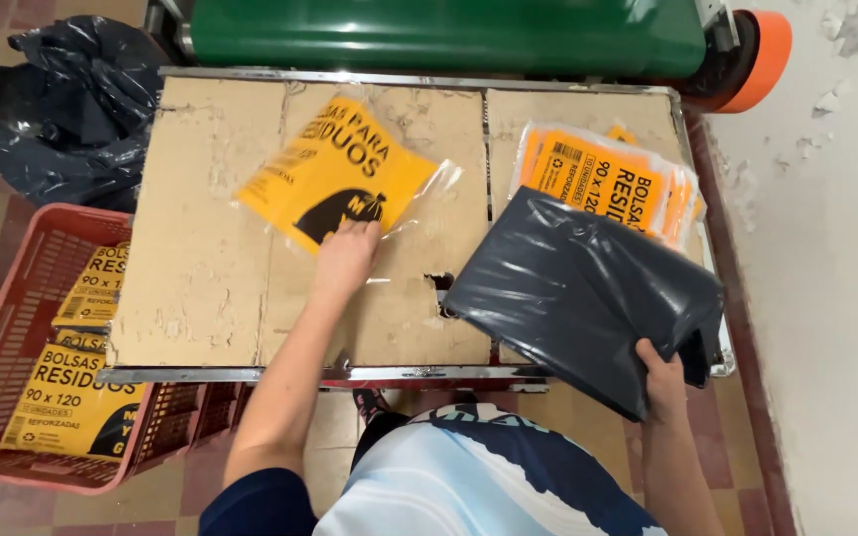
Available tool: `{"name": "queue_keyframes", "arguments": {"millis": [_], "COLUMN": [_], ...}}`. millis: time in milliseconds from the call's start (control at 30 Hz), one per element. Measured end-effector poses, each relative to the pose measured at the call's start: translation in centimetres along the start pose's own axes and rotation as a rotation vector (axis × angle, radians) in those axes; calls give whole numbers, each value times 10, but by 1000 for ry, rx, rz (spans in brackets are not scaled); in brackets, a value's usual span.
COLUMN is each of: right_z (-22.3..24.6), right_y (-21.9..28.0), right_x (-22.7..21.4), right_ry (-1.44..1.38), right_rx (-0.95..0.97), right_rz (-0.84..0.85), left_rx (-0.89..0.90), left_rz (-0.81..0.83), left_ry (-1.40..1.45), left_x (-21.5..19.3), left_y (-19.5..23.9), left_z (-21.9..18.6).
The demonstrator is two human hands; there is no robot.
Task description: Folding large black plastic bags and inserting them into printed outer packaging sleeves at a factory station.
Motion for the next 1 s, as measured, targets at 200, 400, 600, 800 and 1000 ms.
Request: {"name": "queue_keyframes", "arguments": {"millis": [200,400,600,800,1000], "right_z": [-79,-83,-32,-43,-38], "right_y": [-43,-34,-45,-98,-106], "right_x": [-11,65,115,134,168], "right_ry": [152,205,289,251,150], "right_rx": [159,307,234,223,167], "right_rz": [61,255,348,402,225], "left_rx": [-231,-560,-607,-574,-646], "left_rz": [99,118,119,202,229], "left_ry": [87,66,104,110,83], "left_x": [49,50,51,16,25], "left_y": [12,11,25,63,104], "left_z": [-14,-15,-13,-31,-20]}}
Point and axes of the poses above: each hand's wrist, its own y-axis away from the middle knuckle, its own x-axis out of the palm, z = x × y, the point moved 9 cm from there along -y, towards the middle knuckle, and after that the axes turned 11 degrees about x, right-handed, at the moved point
